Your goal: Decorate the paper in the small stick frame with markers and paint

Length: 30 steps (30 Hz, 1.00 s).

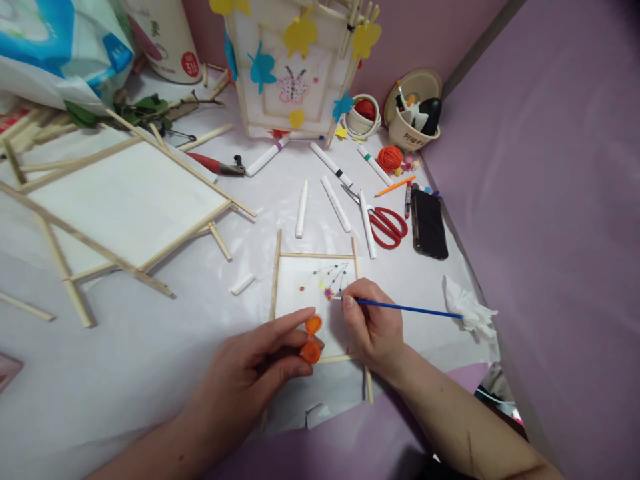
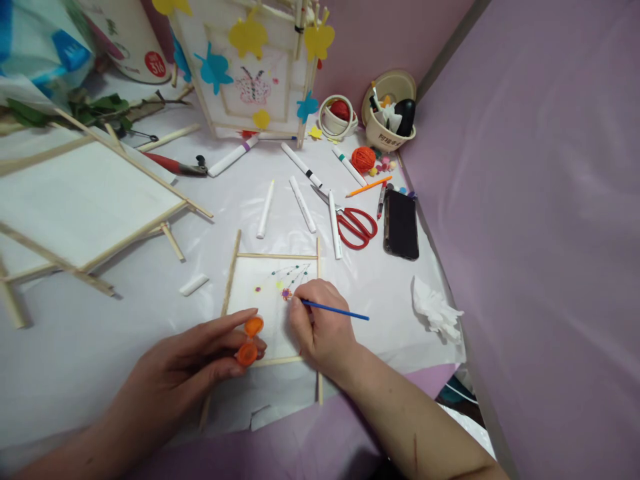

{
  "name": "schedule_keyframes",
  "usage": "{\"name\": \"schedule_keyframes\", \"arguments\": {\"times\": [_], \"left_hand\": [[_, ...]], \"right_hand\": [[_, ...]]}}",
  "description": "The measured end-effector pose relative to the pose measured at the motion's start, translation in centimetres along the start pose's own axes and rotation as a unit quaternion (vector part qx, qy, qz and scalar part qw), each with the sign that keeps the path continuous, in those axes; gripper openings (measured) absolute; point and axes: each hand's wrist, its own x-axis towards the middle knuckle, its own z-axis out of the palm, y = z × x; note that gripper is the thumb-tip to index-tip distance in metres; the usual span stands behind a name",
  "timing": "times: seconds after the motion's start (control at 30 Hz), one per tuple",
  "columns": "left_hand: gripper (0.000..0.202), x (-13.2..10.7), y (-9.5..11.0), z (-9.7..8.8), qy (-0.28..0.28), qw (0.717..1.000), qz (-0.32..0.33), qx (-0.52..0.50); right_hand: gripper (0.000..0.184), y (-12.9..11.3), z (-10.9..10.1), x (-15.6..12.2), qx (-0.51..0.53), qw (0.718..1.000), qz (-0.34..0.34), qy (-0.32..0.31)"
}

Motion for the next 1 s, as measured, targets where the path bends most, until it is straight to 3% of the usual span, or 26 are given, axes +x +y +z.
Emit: {"name": "schedule_keyframes", "arguments": {"times": [1.0], "left_hand": [[0.045, -0.24, -0.44, -0.26, 0.004, 1.0, -0.024, 0.012]], "right_hand": [[0.012, -0.08, -0.04, 0.13, -0.005, 1.0, -0.007, 0.005]]}}
